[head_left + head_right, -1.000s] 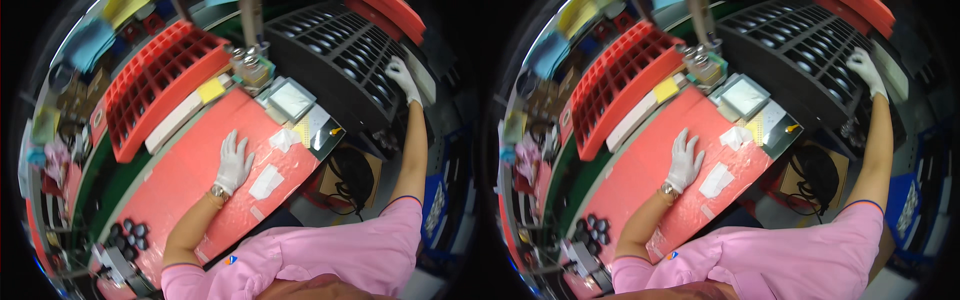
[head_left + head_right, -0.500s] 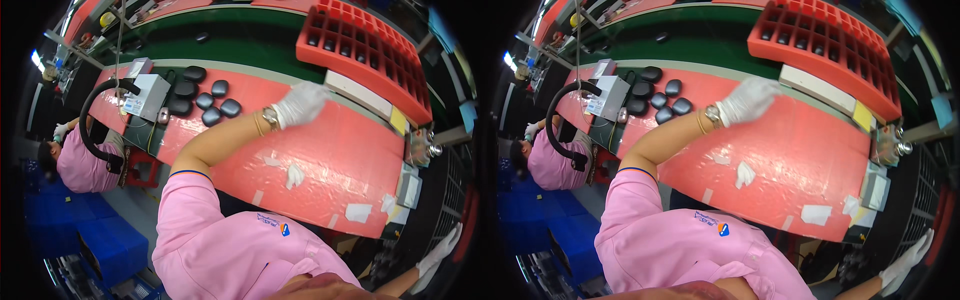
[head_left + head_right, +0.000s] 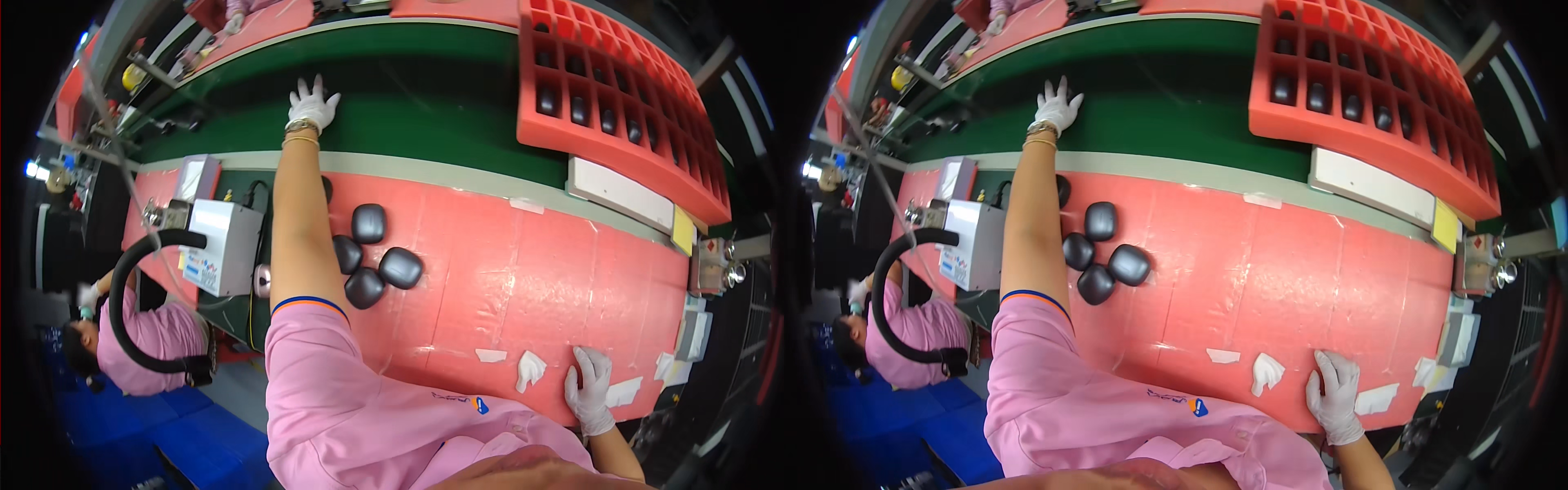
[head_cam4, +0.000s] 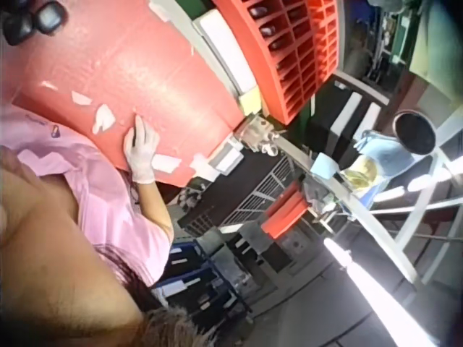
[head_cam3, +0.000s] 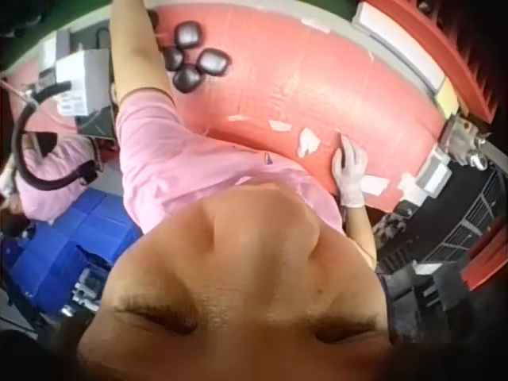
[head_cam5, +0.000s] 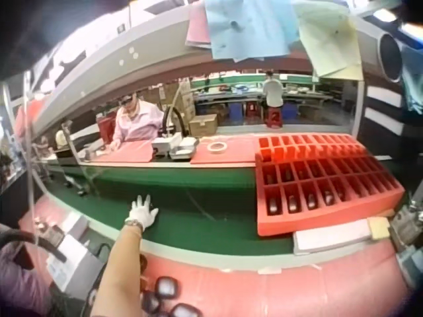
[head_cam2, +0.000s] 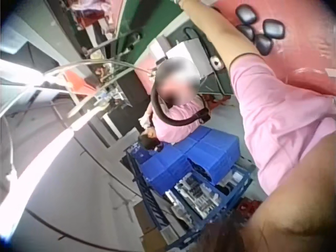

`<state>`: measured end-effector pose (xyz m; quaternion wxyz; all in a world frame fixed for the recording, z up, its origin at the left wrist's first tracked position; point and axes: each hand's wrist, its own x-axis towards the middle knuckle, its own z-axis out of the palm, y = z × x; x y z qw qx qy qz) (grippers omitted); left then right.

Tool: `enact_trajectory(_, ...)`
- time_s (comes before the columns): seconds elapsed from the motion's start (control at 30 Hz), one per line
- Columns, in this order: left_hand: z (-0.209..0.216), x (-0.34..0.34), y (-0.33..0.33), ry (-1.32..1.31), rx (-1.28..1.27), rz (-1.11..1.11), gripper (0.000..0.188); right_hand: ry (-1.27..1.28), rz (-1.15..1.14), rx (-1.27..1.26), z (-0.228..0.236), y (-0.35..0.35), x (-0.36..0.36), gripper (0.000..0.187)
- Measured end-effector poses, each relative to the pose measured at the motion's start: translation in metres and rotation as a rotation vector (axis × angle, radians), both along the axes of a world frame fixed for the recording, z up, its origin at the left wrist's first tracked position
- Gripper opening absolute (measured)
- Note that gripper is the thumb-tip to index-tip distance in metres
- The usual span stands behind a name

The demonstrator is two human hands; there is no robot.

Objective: Cleaning and inspecting electronic earbud charging cases with a wipe.

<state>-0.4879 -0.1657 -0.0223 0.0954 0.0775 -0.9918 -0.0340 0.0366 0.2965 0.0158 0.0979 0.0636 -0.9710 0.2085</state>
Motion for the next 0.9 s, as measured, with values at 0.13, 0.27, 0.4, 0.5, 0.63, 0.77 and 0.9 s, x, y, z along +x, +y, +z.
enact_trajectory(0.13, 0.016, -0.003, 0.008, -0.144, 0.097, -0.031, 0.056, -0.009, 0.032, 0.009, 0.001, -0.003, 0.001, 0.046)
enact_trajectory(0.27, 0.080, 0.099, 0.089, 0.004, 1.024, -0.325, 0.055, -0.032, 0.001, -0.065, 0.004, -0.004, 0.006, 0.044)
enact_trajectory(0.4, 0.120, 0.276, 0.155, -0.912, 1.585, -0.444, 0.056, 0.087, -0.004, -0.360, 0.031, -0.029, -0.013, 0.051)
enact_trajectory(0.5, 0.111, 0.381, 0.163, -1.262, 1.676, -0.529, 0.070, 0.086, 0.187, -0.592, 0.062, -0.081, -0.033, 0.060)
enact_trajectory(0.63, 0.087, 0.458, 0.165, -0.945, 1.696, -0.460, 0.083, -0.198, 0.281, -0.661, 0.057, -0.106, -0.017, 0.065)
enact_trajectory(0.77, 0.064, 0.509, 0.146, -0.814, 1.684, -0.617, 0.061, -0.237, 0.293, -0.895, 0.025, -0.117, 0.011, 0.062)
enact_trajectory(0.9, 0.056, 0.545, 0.142, -0.744, 1.741, -0.469, 0.051, -0.233, 0.288, -1.072, 0.009, -0.125, 0.040, 0.049)
